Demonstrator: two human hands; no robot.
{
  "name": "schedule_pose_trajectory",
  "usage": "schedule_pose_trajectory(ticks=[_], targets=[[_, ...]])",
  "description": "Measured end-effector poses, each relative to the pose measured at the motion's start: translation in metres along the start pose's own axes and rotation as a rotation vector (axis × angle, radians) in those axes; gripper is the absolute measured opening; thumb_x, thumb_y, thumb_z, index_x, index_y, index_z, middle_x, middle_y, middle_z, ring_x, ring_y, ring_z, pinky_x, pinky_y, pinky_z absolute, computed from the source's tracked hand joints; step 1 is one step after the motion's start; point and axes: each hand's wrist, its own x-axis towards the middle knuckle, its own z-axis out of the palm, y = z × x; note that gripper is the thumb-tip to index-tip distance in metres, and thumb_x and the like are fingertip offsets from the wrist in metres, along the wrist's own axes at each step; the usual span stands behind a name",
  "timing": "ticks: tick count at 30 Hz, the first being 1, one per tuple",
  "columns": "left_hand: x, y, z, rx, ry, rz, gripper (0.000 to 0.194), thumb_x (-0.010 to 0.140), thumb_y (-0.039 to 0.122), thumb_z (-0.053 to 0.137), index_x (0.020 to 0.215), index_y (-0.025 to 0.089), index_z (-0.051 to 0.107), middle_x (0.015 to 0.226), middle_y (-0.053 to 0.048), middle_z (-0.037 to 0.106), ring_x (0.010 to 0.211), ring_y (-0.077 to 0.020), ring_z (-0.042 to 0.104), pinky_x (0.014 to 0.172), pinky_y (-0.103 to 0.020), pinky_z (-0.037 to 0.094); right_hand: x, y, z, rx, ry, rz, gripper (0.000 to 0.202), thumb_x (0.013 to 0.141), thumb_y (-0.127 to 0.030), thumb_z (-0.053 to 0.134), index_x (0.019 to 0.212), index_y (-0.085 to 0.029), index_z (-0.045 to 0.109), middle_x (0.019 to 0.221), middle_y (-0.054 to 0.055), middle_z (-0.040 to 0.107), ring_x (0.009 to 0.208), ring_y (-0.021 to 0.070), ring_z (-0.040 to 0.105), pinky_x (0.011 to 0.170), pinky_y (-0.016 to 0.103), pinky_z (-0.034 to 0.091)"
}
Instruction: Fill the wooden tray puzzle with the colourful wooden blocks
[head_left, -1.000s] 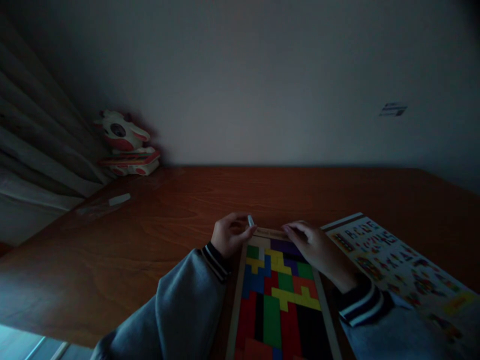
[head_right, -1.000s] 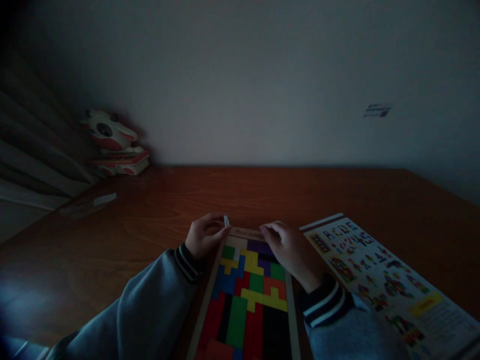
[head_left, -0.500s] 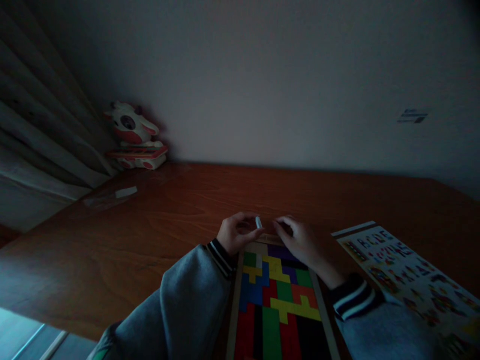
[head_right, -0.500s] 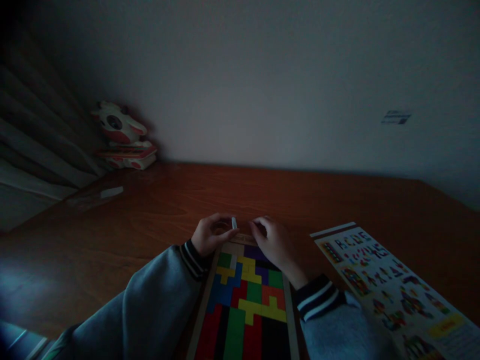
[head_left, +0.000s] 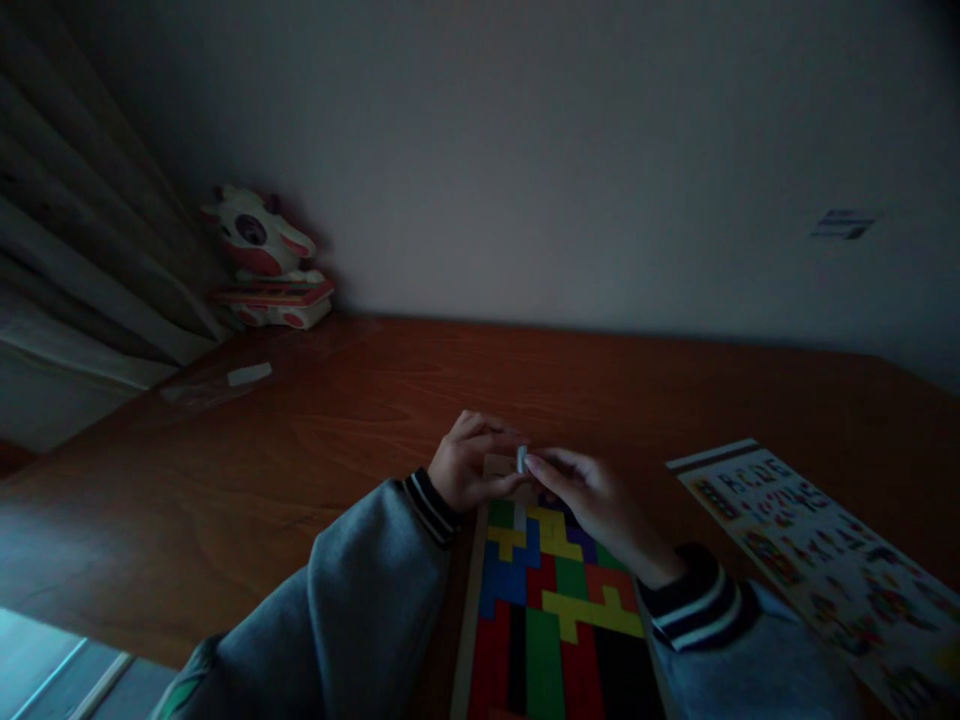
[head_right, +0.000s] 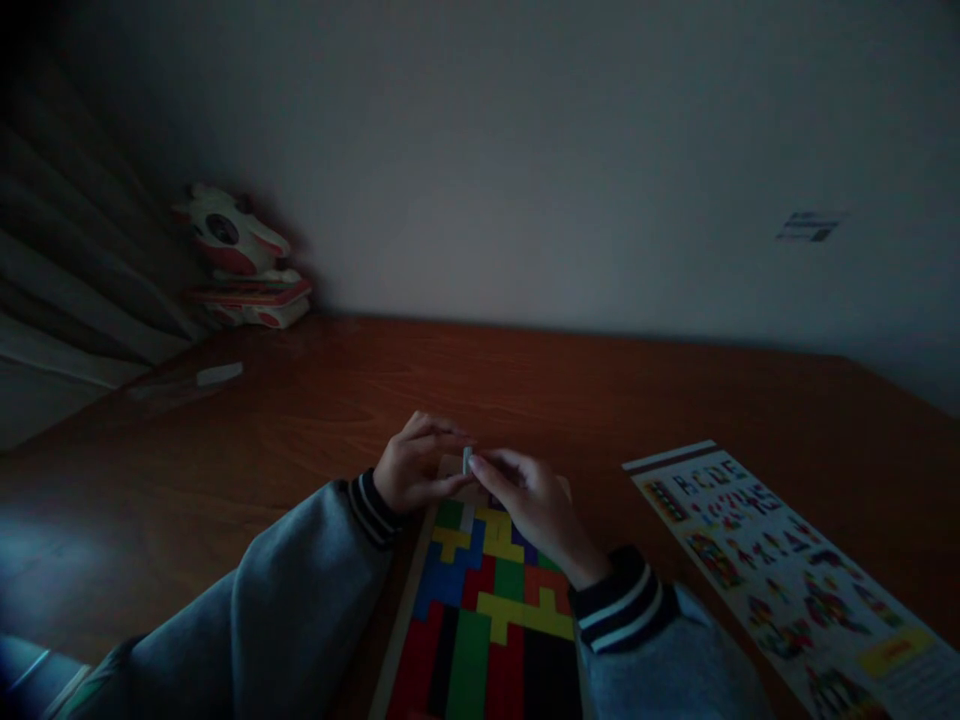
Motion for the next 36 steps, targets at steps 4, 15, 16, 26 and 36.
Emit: schedule_pose_trajectory(ticks=[4, 15, 16, 26, 36], targets=[[-0.003, -0.002, -0.003, 0.039, -0.001, 0.034, 0.032, 0.077, 0.039, 0.077, 0.104, 0.023, 0.074, 0.101, -0.007, 0.072, 0.09, -0.0212, 0.063, 0.082, -0.038, 0.052, 0.0, -0.001, 0.003, 0.029, -0.022, -0.018, 0.039, 0.087, -0.056, 0.059, 0.104, -0.022, 0.071, 0.092, 0.004, 0.073, 0.076, 0.0174, 0.066, 0.067, 0.03, 0.052], [-0.007, -0.013, -0.008, 0.004, -0.006, -0.356, 0.036, 0.076, 0.044, 0.078, 0.102, 0.02, 0.073, 0.098, -0.008, 0.071, 0.091, -0.022, 0.065, 0.08, -0.037, 0.053, -0.003, -0.004, 0.001, -0.15, 0.163, -0.205, 0.025, 0.09, -0.045, 0.06, 0.095, -0.022, 0.065, 0.085, 0.004, 0.071, 0.072, 0.0163, 0.068, 0.065, 0.029, 0.056], [-0.007, -0.014, -0.006, -0.016, 0.005, -0.424, 0.036, 0.075, 0.045, 0.078, 0.101, 0.02, 0.073, 0.097, -0.008, 0.07, 0.09, -0.0217, 0.065, 0.078, -0.035, 0.054, -0.004, -0.005, 0.001, -0.234, 0.171, -0.253, 0.022, 0.09, -0.042, 0.06, 0.095, -0.022, 0.066, 0.085, 0.004, 0.071, 0.073, 0.0166, 0.068, 0.066, 0.029, 0.056], [-0.007, -0.013, -0.002, -0.079, 0.008, -0.521, 0.036, 0.075, 0.04, 0.08, 0.102, 0.019, 0.071, 0.097, -0.007, 0.068, 0.087, -0.0196, 0.065, 0.074, -0.031, 0.055, -0.007, 0.001, 0.002, -0.599, 0.102, -0.485, 0.014, 0.092, -0.02, 0.059, 0.102, -0.026, 0.065, 0.099, 0.001, 0.07, 0.089, 0.0162, 0.068, 0.081, 0.031, 0.055], [-0.007, -0.013, -0.002, -0.051, 0.006, -0.517, 0.035, 0.075, 0.042, 0.079, 0.101, 0.019, 0.071, 0.097, -0.007, 0.069, 0.086, -0.0191, 0.066, 0.074, -0.03, 0.055, -0.008, -0.004, -0.01, -0.705, 0.027, -0.588, 0.012, 0.092, -0.017, 0.057, 0.098, -0.022, 0.066, 0.095, 0.004, 0.065, 0.088, 0.0179, 0.063, 0.08, 0.034, 0.052]])
